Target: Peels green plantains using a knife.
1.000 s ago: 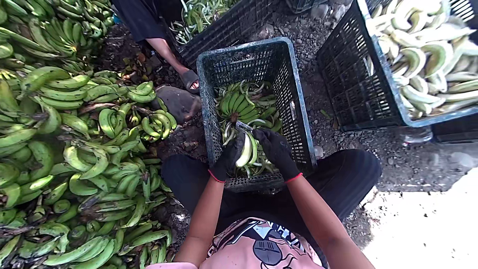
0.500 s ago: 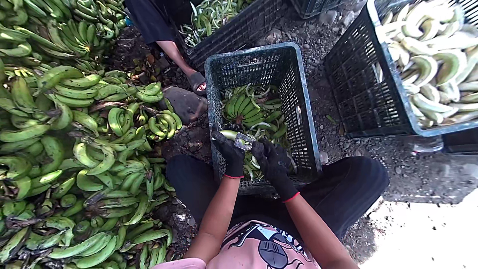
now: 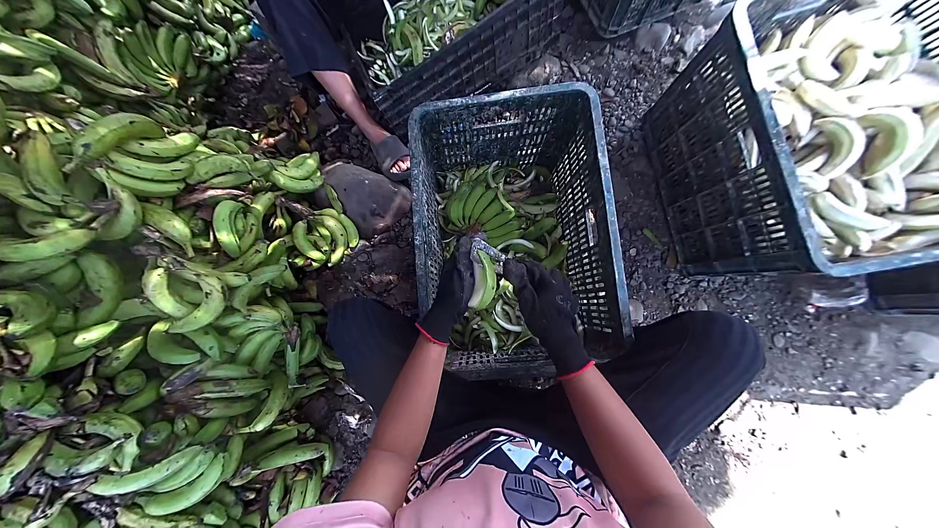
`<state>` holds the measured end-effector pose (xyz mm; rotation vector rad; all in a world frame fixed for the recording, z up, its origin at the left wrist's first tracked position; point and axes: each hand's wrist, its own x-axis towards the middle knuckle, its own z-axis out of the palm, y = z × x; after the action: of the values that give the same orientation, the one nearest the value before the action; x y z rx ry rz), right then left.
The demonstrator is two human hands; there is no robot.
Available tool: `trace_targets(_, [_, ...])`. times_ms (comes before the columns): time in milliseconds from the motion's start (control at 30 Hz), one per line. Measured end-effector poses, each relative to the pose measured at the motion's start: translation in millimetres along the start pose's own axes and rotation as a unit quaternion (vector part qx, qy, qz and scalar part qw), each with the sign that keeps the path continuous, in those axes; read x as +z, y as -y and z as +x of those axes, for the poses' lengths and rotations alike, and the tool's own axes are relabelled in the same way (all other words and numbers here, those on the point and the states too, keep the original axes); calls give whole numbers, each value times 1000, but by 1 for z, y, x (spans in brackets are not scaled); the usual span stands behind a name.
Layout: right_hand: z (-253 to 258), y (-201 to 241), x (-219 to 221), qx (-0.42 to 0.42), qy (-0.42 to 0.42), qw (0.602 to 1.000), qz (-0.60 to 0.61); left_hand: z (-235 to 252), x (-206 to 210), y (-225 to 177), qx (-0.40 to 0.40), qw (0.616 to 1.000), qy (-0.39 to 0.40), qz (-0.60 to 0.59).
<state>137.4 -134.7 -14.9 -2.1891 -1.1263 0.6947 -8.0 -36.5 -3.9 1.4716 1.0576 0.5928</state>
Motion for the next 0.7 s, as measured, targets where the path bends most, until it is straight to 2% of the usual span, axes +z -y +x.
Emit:
trace_targets(133, [13,-11,-12,-28,50,996,70,-4,-5,-19,37,982,123,135])
trace_targets(233, [15,-11,-17,-7,74,994,79,0,-2,-23,75,952,177,240])
trace_targets(300, [14,-12,-15,-3,58,995,81,-2,5,-22,65,941,195,268])
trace_targets(367, [12,-14,-11,2,34,996,84,-6,11,-11,46,978,123,161])
trace_targets(433, [10,-14,-5,-14,-3,998,68,-6,15,0,-22,998,42,-32])
trace_targets(500, [6,-14,1,-21,11,1000,13,-4,18,3,-83,972,-26,-219])
trace_targets(567, [-4,-20,10,-76,-14,997,-26,-4,17,-1,-132,926,-47,-352])
trace_targets(633, [-11,-28,21,-148,-76,985,-40,-3,13,2,-153,889,-25,-430])
trace_targets(700, [-16,-34,25,-186,-104,976,-41,-5,11,9,-165,864,-6,-476])
